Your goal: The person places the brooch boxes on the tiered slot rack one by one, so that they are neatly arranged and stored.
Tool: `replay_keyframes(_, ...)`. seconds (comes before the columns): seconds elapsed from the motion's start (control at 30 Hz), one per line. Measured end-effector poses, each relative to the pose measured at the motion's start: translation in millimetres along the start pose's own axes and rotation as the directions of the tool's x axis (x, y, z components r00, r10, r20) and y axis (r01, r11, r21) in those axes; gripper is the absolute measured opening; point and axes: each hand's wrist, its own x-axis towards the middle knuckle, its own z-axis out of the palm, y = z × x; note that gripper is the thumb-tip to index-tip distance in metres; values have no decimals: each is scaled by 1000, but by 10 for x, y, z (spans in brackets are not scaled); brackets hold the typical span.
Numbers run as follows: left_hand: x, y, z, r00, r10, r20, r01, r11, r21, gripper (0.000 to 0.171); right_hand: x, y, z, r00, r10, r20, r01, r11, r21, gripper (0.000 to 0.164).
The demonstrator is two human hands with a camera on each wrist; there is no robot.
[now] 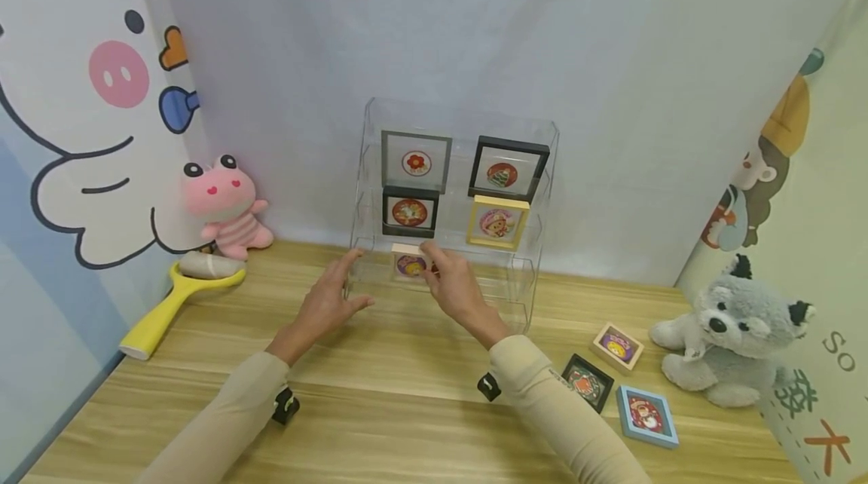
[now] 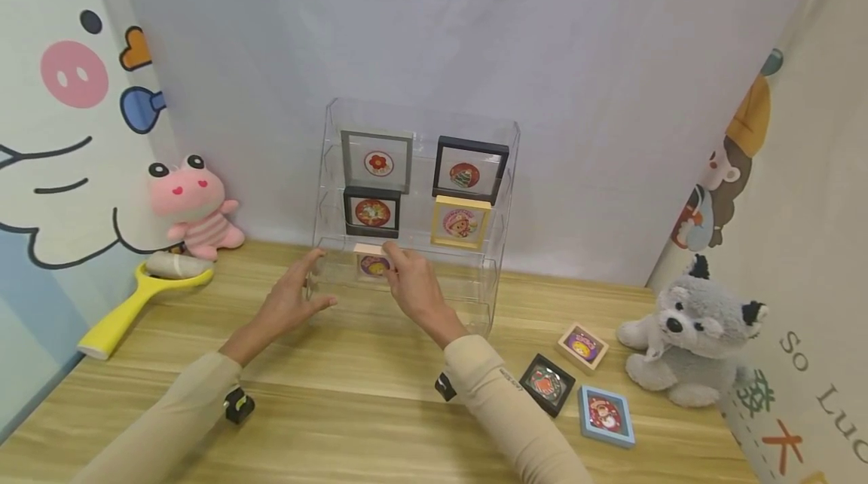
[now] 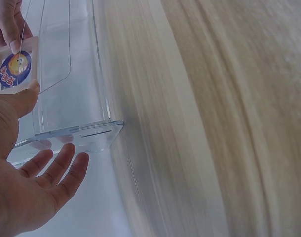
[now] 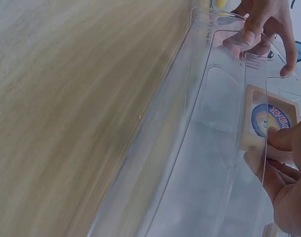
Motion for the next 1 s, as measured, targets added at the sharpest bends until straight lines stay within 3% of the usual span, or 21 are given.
replay_keyframes(0.23, 14, -2, 12, 1000, 11, 0, -11, 1000, 5, 85, -18, 2, -44, 999, 25, 30, -27, 998, 61, 32)
replay_keyframes(0.57, 14, -5, -5, 1000, -4, -4, 4, 1000, 4, 86, -124, -1, -278, 996, 70, 49, -76, 987, 145, 44)
replay_keyframes(1.0, 10, 1, 3, 1000, 2, 5, -2, 1000, 12, 86, -496, 122, -899, 988, 141, -55, -128, 974, 187, 41)
